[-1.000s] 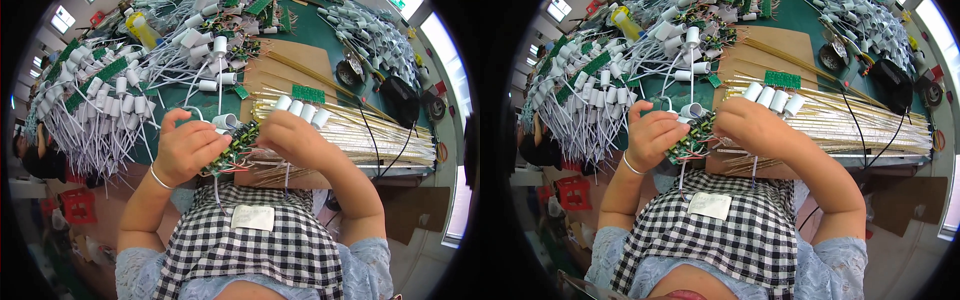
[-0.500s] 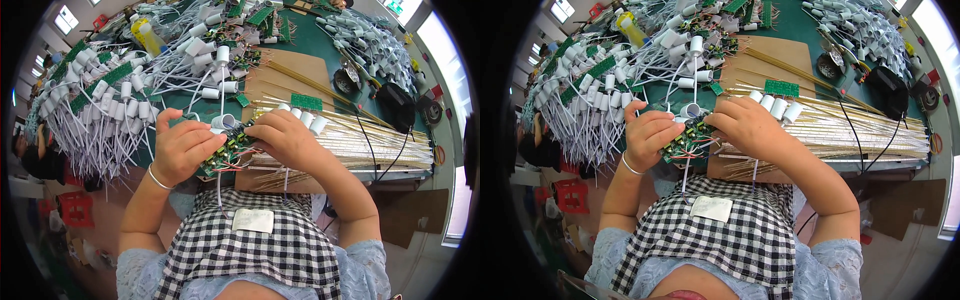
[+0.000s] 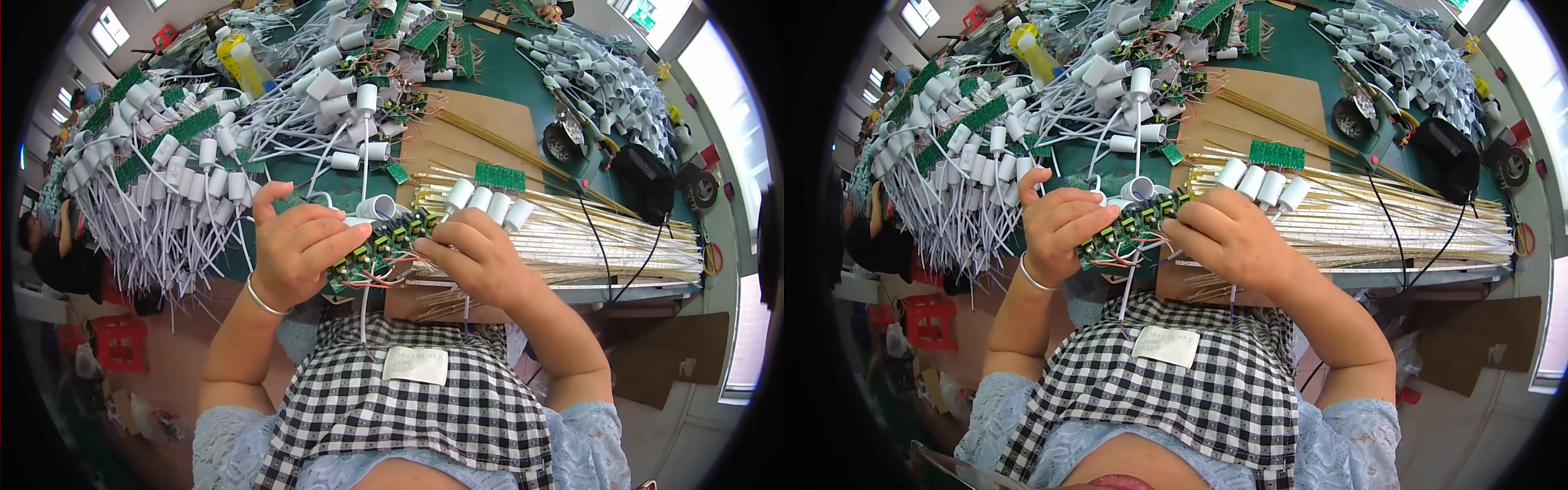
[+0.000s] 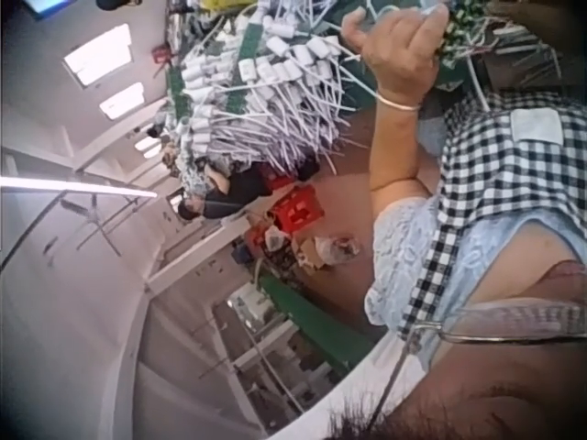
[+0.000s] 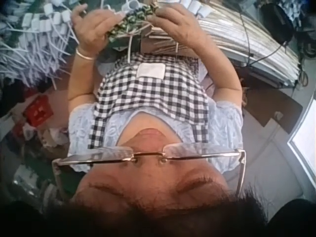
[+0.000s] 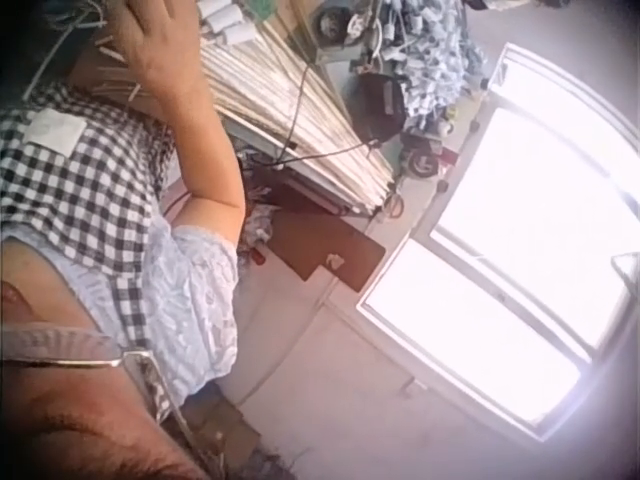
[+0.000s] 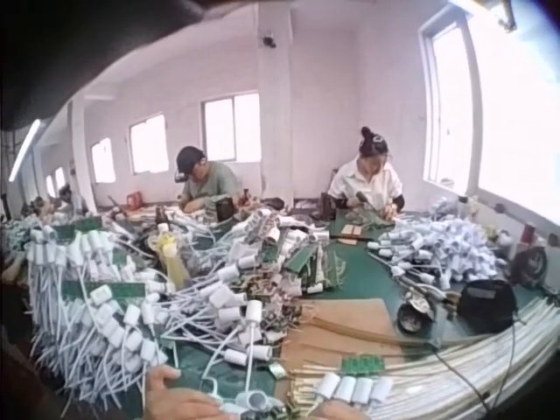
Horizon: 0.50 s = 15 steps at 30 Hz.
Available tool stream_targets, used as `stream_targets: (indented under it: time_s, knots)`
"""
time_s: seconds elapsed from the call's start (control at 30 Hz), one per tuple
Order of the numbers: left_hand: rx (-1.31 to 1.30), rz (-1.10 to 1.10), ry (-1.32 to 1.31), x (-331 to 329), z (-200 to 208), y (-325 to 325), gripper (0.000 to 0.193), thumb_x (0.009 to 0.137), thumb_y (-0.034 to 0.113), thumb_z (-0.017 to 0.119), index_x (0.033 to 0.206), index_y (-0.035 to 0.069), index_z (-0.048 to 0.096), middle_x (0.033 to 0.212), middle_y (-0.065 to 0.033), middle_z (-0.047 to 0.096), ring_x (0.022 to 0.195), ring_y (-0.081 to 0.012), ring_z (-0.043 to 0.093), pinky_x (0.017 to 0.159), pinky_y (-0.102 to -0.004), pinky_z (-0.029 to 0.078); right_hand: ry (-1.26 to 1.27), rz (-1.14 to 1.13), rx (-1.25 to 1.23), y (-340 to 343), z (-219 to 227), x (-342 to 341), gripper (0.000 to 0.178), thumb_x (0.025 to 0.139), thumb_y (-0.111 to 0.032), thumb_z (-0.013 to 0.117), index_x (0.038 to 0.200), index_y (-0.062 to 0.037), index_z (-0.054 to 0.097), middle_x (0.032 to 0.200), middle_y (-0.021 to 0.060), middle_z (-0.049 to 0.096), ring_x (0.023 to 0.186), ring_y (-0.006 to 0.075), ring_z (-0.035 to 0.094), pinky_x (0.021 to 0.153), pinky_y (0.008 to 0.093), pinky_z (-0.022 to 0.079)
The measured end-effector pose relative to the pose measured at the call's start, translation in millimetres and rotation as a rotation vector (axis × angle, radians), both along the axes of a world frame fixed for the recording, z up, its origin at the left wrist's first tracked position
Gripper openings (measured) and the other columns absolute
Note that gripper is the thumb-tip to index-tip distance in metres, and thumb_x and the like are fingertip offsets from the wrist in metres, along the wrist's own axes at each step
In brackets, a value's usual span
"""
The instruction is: The person assembles electronic components for multiple light bulbs by hand, connecting circuit boards and wiring harnesses into white plastic housings and light bulb bases at a workbench.
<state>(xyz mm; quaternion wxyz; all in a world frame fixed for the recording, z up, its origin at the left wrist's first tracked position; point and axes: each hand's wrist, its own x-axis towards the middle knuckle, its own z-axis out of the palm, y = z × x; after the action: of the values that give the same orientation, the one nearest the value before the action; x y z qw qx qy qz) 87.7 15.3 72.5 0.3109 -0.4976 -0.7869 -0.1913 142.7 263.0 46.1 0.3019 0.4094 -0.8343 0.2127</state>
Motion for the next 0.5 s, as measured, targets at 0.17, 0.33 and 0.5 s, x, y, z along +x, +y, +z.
stream_targets:
  time_s: [0.17,0.33,0.5]
  knots:
    - [0.002,0.015,0.021,1,-5,2,0.017,0.077,0.012,0.058,0.087,0.02,0.07,0.07,0.0066,0.063,0.072,-0.0095,0.062,0.095,-0.0426,0.026,-0.172,-0.016,-0.041,9,-13,21,0.032,0.07,-0.008,0.059,0.102,-0.004,0.059,0.093,0.0086,0.054,0.081,0.0239,0.054,0.069,0.0325,0.046]
    - [0.104,0.083,0.045,-8,6,-5,0.017,0.076,0.011,0.059,0.087,0.017,0.07,0.069,0.0036,0.063,0.071,-0.0112,0.062,0.094,-0.0437,0.027,-0.342,-0.094,-0.071,30,-26,27,0.032,0.068,-0.002,0.063,0.1,-0.0036,0.059,0.097,0.0106,0.055,0.089,0.0269,0.056,0.068,0.0346,0.049]
    - [0.101,0.082,0.127,-7,11,-2,0.015,0.073,0.015,0.063,0.087,0.014,0.069,0.069,0.0022,0.062,0.07,-0.0124,0.062,0.094,-0.0425,0.028,-0.306,-0.281,-0.693,-21,-2,-1,0.046,0.072,-0.003,0.068,0.114,-0.0077,0.052,0.098,0.011,0.057,0.083,0.0288,0.059,0.067,0.0338,0.05]
